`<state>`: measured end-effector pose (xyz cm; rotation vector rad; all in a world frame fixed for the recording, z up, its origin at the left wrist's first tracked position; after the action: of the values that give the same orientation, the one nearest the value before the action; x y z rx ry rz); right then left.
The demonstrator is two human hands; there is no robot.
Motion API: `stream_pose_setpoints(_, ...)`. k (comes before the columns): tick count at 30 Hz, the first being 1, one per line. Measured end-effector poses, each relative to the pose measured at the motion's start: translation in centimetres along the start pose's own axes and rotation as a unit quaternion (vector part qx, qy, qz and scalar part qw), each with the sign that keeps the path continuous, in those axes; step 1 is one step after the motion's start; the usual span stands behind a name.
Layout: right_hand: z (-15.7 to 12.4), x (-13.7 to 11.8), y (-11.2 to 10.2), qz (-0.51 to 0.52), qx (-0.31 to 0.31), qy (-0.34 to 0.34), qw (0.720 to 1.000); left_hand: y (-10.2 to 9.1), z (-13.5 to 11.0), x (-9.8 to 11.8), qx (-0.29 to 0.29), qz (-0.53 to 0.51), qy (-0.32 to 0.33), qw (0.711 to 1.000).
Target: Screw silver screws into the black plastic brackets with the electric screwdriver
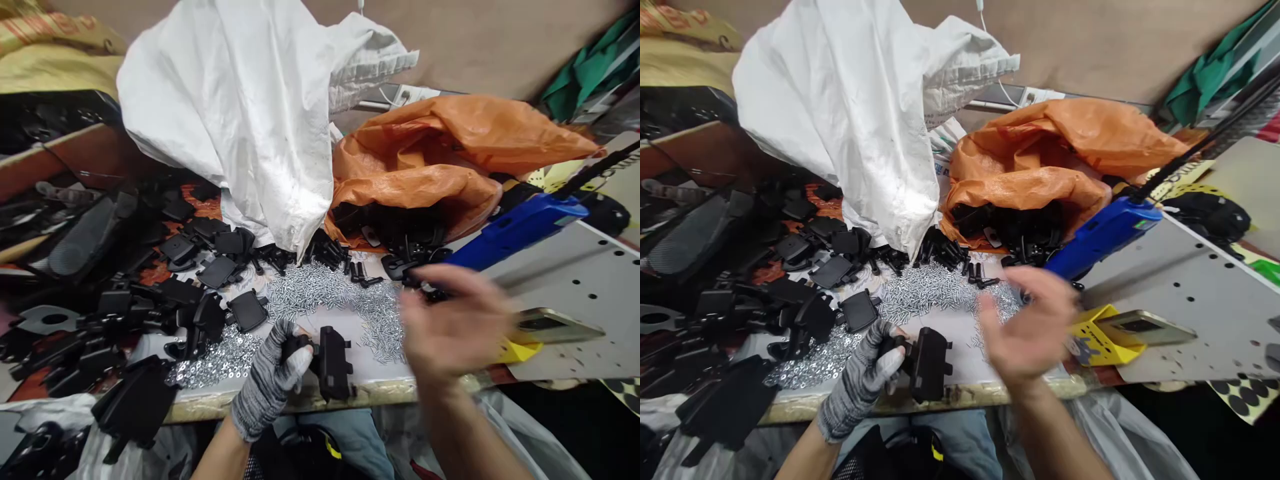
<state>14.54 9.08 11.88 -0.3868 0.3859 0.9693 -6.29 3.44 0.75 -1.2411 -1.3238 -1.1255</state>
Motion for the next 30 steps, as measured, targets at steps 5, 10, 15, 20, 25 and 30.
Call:
stream_pose_setpoints(5,5.3,10.2,-5.1,0.011,0.134,0.200,0.971,2.7,0.1,-2.5,-0.024,-0.054,-0.080,0.995)
stream_pose_setpoints(10,2.8,9.4,-1.4,0.155,0.042,0.313,0.936,3.3,0.4,-3.3,0.039,-0.039,-0.067,0.996)
stream_pose_setpoints(15,-0.9,1.7,4.9,0.338,-0.061,0.353,0.870,3.6,0.4,-3.7,0.064,-0.035,-0.057,0.996)
stream_pose_setpoints(20,-3.2,-0.5,7.3,0.407,-0.100,0.386,0.822,3.8,0.3,-3.9,0.055,-0.063,-0.071,0.994)
stream_pose_setpoints(25,-4.8,-0.3,7.9,0.392,-0.145,0.374,0.828,4.0,0.4,-3.9,0.032,-0.093,-0.083,0.992)
stream_pose_setpoints(30,-4.9,-0.9,7.7,0.373,-0.166,0.351,0.843,4.0,0.6,-4.0,0.013,-0.108,-0.075,0.991)
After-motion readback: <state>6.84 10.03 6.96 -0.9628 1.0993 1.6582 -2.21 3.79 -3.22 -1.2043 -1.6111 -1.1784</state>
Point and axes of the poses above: each hand's wrist, its own z-axis towards the middle knuckle, its own y-axis out of the palm, x = y × z, the point moved 4 cm from there along z, towards the middle knuckle, and after that the axes turned 1 degree about x, right-handed, at the moved point
